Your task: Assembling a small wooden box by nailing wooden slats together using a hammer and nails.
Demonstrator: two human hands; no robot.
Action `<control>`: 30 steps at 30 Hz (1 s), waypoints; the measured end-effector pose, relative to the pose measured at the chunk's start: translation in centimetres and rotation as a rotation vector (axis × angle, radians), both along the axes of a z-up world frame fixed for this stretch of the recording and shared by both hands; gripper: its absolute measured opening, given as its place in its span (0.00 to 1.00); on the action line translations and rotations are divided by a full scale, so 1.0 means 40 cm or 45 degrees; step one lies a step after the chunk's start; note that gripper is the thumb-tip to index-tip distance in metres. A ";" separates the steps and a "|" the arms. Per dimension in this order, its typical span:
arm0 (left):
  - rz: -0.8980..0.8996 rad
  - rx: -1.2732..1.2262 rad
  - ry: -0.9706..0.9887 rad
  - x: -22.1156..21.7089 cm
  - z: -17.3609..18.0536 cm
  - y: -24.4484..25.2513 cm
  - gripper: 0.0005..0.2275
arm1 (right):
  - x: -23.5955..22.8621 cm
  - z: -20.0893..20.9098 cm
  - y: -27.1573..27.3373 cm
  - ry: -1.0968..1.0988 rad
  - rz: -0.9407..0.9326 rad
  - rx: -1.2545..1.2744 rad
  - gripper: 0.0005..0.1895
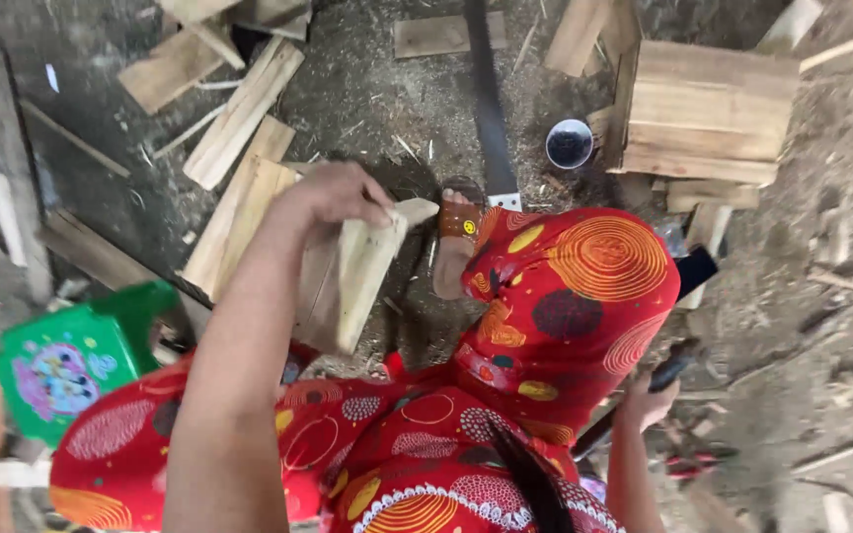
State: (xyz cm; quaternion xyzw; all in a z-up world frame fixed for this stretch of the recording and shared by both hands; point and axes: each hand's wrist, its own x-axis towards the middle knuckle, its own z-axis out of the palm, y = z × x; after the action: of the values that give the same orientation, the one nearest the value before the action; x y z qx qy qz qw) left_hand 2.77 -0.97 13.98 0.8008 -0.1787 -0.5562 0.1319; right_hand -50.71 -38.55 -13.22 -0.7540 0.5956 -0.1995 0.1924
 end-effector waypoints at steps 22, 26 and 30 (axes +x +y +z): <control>-0.658 -0.339 -0.949 -0.127 -0.290 0.101 0.10 | 1.037 0.263 0.616 -0.653 1.500 0.635 0.18; -0.629 -0.510 -1.068 -0.130 -0.319 0.194 0.06 | 1.148 0.039 0.769 -0.150 1.576 1.058 0.18; -0.483 -0.439 -1.246 -0.175 -0.305 0.260 0.10 | 1.176 0.023 0.848 0.219 1.702 1.366 0.29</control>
State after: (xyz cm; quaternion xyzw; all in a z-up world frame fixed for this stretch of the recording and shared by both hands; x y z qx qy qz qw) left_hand -4.25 9.42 1.78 0.8864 -0.4488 -0.0958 0.0600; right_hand -3.66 -4.64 -12.30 -0.7659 0.0527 0.3219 0.5541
